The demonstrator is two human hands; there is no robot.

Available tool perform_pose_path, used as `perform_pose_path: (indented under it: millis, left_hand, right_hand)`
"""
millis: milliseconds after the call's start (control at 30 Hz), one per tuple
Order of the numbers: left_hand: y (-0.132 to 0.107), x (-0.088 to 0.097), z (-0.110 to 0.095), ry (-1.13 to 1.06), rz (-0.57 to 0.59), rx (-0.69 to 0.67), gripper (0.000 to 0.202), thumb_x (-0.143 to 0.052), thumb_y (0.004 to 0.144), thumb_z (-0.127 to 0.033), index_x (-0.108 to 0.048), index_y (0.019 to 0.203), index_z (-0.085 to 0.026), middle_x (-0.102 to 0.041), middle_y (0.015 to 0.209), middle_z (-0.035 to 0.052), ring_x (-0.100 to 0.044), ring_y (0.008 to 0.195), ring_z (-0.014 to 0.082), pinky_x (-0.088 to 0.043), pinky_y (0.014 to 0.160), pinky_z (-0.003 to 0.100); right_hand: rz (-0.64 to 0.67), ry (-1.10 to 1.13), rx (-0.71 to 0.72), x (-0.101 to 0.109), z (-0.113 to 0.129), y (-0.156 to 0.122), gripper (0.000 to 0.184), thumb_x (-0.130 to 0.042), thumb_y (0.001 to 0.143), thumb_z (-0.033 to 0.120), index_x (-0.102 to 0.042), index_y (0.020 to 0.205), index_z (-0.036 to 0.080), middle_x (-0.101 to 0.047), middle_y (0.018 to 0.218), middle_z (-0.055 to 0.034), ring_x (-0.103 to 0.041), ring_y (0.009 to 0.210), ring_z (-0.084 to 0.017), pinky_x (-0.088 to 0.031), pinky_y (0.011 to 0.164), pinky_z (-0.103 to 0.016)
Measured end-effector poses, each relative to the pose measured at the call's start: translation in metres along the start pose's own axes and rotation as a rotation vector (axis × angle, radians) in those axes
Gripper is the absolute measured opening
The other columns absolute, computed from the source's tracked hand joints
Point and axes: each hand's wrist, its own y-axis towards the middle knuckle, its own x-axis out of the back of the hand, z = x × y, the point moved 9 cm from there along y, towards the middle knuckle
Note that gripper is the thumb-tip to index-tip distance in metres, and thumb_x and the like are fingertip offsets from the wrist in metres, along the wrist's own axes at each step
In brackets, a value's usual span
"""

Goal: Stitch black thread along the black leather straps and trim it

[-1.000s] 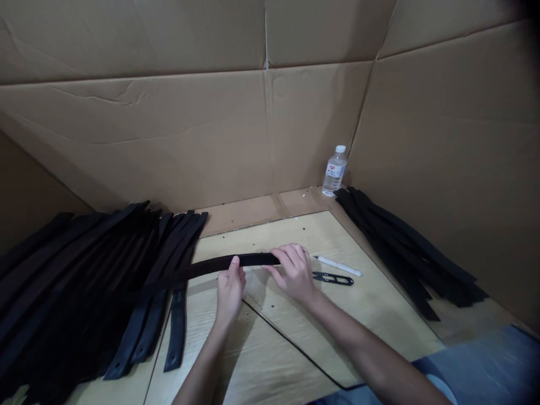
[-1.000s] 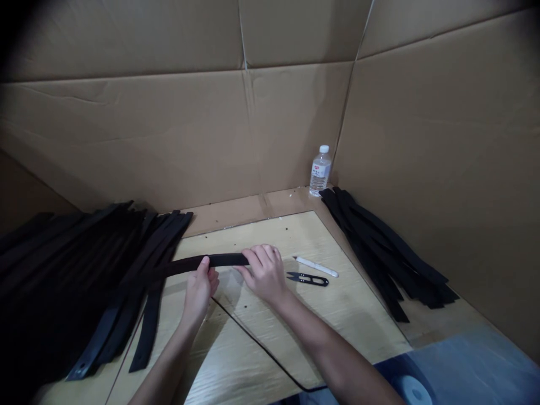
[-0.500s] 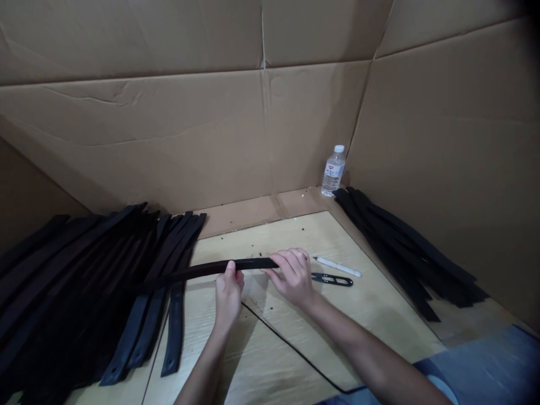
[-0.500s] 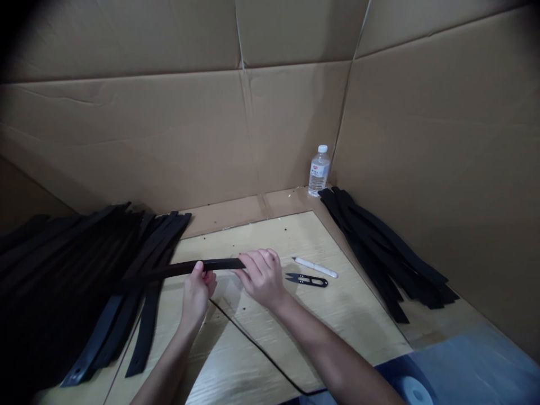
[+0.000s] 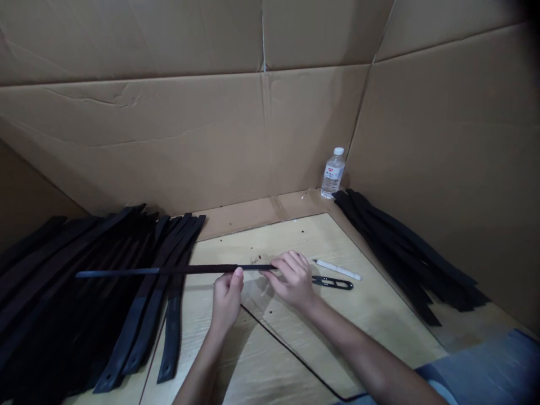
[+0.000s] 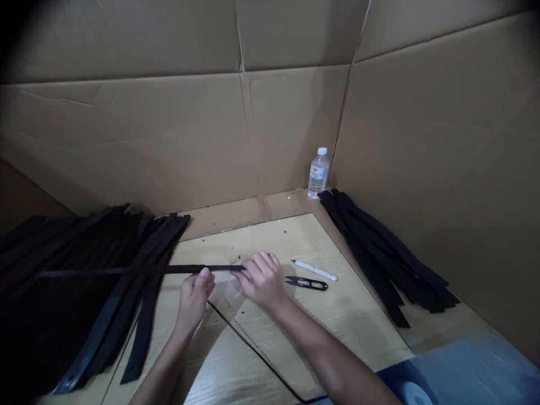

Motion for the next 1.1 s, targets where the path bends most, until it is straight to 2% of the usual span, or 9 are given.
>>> perform_pose_path:
  millis: [133, 267, 367, 467, 533, 633, 700, 800, 1100]
  left_hand:
    - [-0.003, -0.01, -0.004, 0.007, 0.078, -0.001, 0.051, -0.043, 0.082, -0.059, -0.032, 0.055, -0.017, -0.027, 0.053, -0.0034, -0.025, 0.05, 0.0059, -0.019, 0.046, 0.021]
    - [-0.006, -0.019, -0.009, -0.007, 0.153, -0.012, 0.05, -0.041, 0.085, -0.058, -0.028, 0.056, -0.018, -0.023, 0.052, -0.0045, -0.021, 0.049, 0.0053, -0.015, 0.046, 0.022]
    - [-0.007, -0.02, -0.009, -0.067, 0.157, 0.011, 0.051, -0.042, 0.084, -0.058, -0.026, 0.055, -0.019, -0.021, 0.053, -0.0048, -0.019, 0.049, 0.0054, -0.014, 0.047, 0.023]
    - [-0.007, -0.02, -0.007, -0.101, 0.138, 0.041, 0.052, -0.042, 0.083, -0.059, -0.026, 0.054, -0.019, -0.02, 0.053, -0.0047, -0.019, 0.049, 0.0056, -0.014, 0.047, 0.023]
    - [-0.006, -0.02, -0.006, -0.091, 0.133, 0.047, 0.053, -0.042, 0.083, -0.059, -0.026, 0.053, -0.019, -0.02, 0.053, -0.0045, -0.019, 0.049, 0.0057, -0.015, 0.047, 0.024]
    - [-0.006, -0.022, -0.007, -0.056, 0.144, 0.03, 0.053, -0.04, 0.083, -0.059, -0.026, 0.052, -0.019, -0.021, 0.052, -0.0041, -0.02, 0.049, 0.0061, -0.015, 0.047, 0.024]
    - [-0.007, -0.023, -0.007, -0.029, 0.148, 0.016, 0.052, -0.038, 0.085, -0.058, -0.027, 0.052, -0.019, -0.023, 0.052, -0.0036, -0.021, 0.049, 0.0064, -0.016, 0.048, 0.024]
    - [-0.007, -0.023, -0.005, -0.008, 0.152, 0.003, 0.05, -0.038, 0.085, -0.055, -0.027, 0.053, -0.019, -0.023, 0.052, -0.0035, -0.022, 0.05, 0.0066, -0.017, 0.048, 0.024]
    - [-0.004, -0.024, 0.002, -0.018, 0.142, 0.053, 0.047, -0.038, 0.085, -0.054, -0.028, 0.056, -0.019, -0.024, 0.052, -0.0046, -0.022, 0.05, 0.0066, -0.017, 0.048, 0.023]
  right_hand:
    - [0.048, -0.087, 0.003, -0.006, -0.005, -0.004, 0.015, -0.053, 0.085, 0.022, -0.053, 0.071, 0.016, -0.053, 0.072, -0.0034, -0.048, 0.068, -0.015, -0.034, 0.063, -0.027]
    - [0.06, -0.113, 0.022, -0.007, -0.006, -0.005, 0.01, -0.049, 0.085, 0.015, -0.056, 0.079, 0.017, -0.06, 0.088, -0.003, -0.05, 0.069, -0.013, -0.034, 0.064, -0.027]
    - [0.101, -0.117, 0.048, -0.009, -0.002, -0.005, 0.019, -0.047, 0.087, 0.012, -0.06, 0.098, 0.019, -0.063, 0.098, -0.0022, -0.054, 0.081, -0.014, -0.034, 0.071, -0.028]
    - [0.162, -0.119, 0.045, -0.015, -0.001, -0.003, 0.036, -0.042, 0.09, 0.01, -0.055, 0.121, 0.024, -0.064, 0.097, -0.0015, -0.054, 0.084, -0.015, -0.032, 0.072, -0.03]
    - [0.189, -0.108, 0.01, -0.017, -0.003, -0.002, 0.037, -0.044, 0.09, 0.013, -0.053, 0.125, 0.024, -0.063, 0.094, -0.0025, -0.053, 0.086, -0.016, -0.031, 0.074, -0.031]
    - [0.223, -0.062, -0.081, -0.019, -0.009, 0.002, 0.037, -0.053, 0.089, 0.031, -0.053, 0.124, 0.02, -0.061, 0.098, -0.0047, -0.052, 0.091, -0.018, -0.03, 0.081, -0.035]
    - [0.245, -0.016, -0.142, -0.02, -0.012, 0.004, 0.037, -0.049, 0.092, 0.039, -0.054, 0.123, 0.021, -0.06, 0.099, -0.0045, -0.051, 0.094, -0.019, -0.029, 0.084, -0.036]
    - [0.267, 0.04, -0.195, -0.021, -0.015, 0.006, 0.03, -0.042, 0.096, 0.037, -0.056, 0.118, 0.023, -0.059, 0.098, -0.003, -0.05, 0.095, -0.018, -0.028, 0.085, -0.035]
    - [0.185, 0.053, -0.218, -0.016, -0.018, 0.008, 0.026, -0.051, 0.091, 0.042, -0.055, 0.101, 0.018, -0.056, 0.098, -0.005, -0.049, 0.096, -0.019, -0.032, 0.084, -0.033]
